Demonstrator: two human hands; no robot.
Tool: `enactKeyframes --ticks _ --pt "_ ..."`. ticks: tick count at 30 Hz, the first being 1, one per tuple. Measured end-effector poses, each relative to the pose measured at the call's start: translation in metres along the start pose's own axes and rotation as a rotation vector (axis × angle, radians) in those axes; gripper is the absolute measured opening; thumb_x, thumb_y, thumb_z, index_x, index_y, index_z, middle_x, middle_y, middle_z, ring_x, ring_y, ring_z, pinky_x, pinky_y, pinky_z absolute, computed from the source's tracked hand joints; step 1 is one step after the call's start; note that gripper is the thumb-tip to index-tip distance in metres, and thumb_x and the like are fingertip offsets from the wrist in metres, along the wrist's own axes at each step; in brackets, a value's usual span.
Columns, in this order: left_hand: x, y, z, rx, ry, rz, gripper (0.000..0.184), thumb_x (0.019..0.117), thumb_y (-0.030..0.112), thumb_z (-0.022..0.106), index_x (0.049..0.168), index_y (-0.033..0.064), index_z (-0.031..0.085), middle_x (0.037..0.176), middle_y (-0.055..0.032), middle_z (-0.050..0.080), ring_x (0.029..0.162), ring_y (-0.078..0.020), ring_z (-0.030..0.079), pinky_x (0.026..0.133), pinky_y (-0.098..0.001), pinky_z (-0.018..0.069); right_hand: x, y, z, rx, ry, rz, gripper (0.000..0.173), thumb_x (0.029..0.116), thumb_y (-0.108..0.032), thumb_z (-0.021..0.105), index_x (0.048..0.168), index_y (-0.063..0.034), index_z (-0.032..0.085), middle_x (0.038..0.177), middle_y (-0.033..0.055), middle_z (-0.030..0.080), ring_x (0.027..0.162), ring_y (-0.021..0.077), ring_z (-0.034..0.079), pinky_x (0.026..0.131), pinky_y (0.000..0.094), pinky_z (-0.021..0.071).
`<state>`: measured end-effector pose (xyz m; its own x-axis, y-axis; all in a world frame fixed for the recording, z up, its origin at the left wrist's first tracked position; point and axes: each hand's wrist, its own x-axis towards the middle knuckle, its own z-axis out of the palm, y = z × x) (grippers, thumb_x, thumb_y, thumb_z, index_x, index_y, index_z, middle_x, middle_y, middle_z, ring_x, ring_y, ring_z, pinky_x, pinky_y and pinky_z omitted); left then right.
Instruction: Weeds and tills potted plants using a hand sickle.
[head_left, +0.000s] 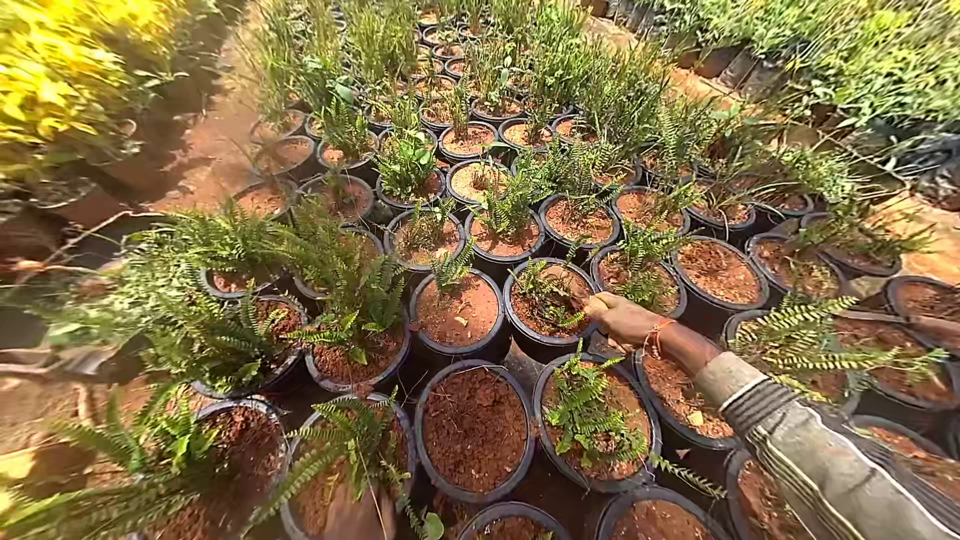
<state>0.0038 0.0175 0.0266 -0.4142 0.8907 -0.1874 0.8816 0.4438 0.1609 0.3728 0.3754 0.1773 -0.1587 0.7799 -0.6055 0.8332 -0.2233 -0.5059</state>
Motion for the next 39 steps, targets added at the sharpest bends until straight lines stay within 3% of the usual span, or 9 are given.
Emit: enactKeyframes --ticks 4,10,15,20,23,26,30,35,39 --pt "0.001 0.001 -0.002 -0.021 0.019 0.019 0.044 0.0934 0.030 0.054 0.117 -0.0010 0.073 0.130 -0.0288 0.066 0.125 -0.0489 0.060 0.105 -0.0584 0.0476 -0.008 0.004 -0.002 0.310 0.055 0.015 0.036 0.1119 -0.034 0.043 0.128 -0.0072 0.059 0.077 0.0041 0.051 0.054 0.0107 0.047 0.051 0.0275 0.0433" --pt "-0.004 0.001 0.005 -0.047 0.106 0.047 0.040 0.0927 0.027 0.054 0.111 -0.0016 0.075 0.125 -0.0289 0.068 0.122 -0.0496 0.063 0.100 -0.0607 0.0503 -0.014 0.001 0.031 0.260 0.196 -0.003 0.040 0.1114 -0.034 0.047 0.142 -0.0097 0.051 0.077 0.0121 0.056 0.052 0.0184 0.052 0.051 0.0346 0.0495" --pt "-0.004 0.000 0.008 -0.024 0.080 0.042 0.041 0.0931 0.029 0.053 0.112 -0.0002 0.075 0.127 -0.0286 0.068 0.122 -0.0486 0.063 0.102 -0.0599 0.0490 -0.014 0.000 0.021 -0.028 0.410 -0.104 0.046 0.1109 -0.036 0.041 0.149 -0.0102 0.044 0.106 0.0256 0.068 0.083 0.0416 0.069 0.075 0.0636 0.0547" --pt "-0.001 0.003 0.004 -0.022 0.057 0.018 0.041 0.0944 0.027 0.054 0.116 -0.0014 0.074 0.130 -0.0287 0.066 0.125 -0.0476 0.061 0.105 -0.0578 0.0478 0.013 -0.008 0.014 0.129 0.064 -0.026 0.041 0.1120 -0.033 0.044 0.138 -0.0038 0.053 0.098 0.0196 0.061 0.074 0.0273 0.059 0.070 0.0458 0.0518" --pt "0.001 0.003 0.002 -0.018 0.042 0.033 0.041 0.0938 0.028 0.053 0.115 -0.0009 0.074 0.130 -0.0289 0.066 0.125 -0.0481 0.061 0.104 -0.0585 0.0479 -0.007 -0.015 0.011 0.291 0.156 -0.019 0.039 0.1117 -0.033 0.043 0.138 -0.0080 0.056 0.088 0.0107 0.059 0.061 0.0167 0.052 0.057 0.0352 0.0474" --pt "-0.001 0.004 0.001 -0.031 0.038 0.036 0.041 0.0941 0.029 0.052 0.114 0.0007 0.075 0.131 -0.0284 0.066 0.123 -0.0480 0.062 0.103 -0.0586 0.0484 0.006 0.000 0.016 0.045 0.233 -0.099 0.042 0.1102 -0.033 0.046 0.145 -0.0105 0.048 0.099 0.0225 0.067 0.071 0.0330 0.066 0.067 0.0534 0.0566" --pt "0.000 0.003 0.006 -0.028 0.119 0.054 0.040 0.0932 0.029 0.053 0.110 -0.0002 0.075 0.128 -0.0291 0.067 0.121 -0.0493 0.063 0.101 -0.0597 0.0501 0.003 -0.003 0.017 0.125 0.221 -0.058 0.040 0.1103 -0.033 0.049 0.142 -0.0091 0.052 0.089 0.0182 0.062 0.061 0.0248 0.058 0.059 0.0423 0.0531" --pt "-0.003 0.003 0.004 -0.020 0.061 0.032 0.041 0.0942 0.029 0.053 0.115 0.0013 0.075 0.131 -0.0292 0.065 0.122 -0.0493 0.062 0.103 -0.0587 0.0494 -0.039 -0.013 0.032 0.144 0.510 -0.416 0.051 0.1066 -0.038 0.050 0.153 -0.0181 0.043 0.090 0.0158 0.067 0.059 0.0279 0.063 0.056 0.0532 0.0566" --pt "-0.002 0.005 0.001 -0.018 0.079 0.044 0.040 0.0941 0.028 0.053 0.112 0.0000 0.075 0.126 -0.0290 0.068 0.119 -0.0491 0.064 0.100 -0.0585 0.0510 -0.049 -0.014 0.095 -0.192 0.331 -0.372 0.059 0.1061 -0.034 0.052 0.158 -0.0135 0.034 0.114 0.0189 0.071 0.097 0.0356 0.073 0.088 0.0583 0.0573"
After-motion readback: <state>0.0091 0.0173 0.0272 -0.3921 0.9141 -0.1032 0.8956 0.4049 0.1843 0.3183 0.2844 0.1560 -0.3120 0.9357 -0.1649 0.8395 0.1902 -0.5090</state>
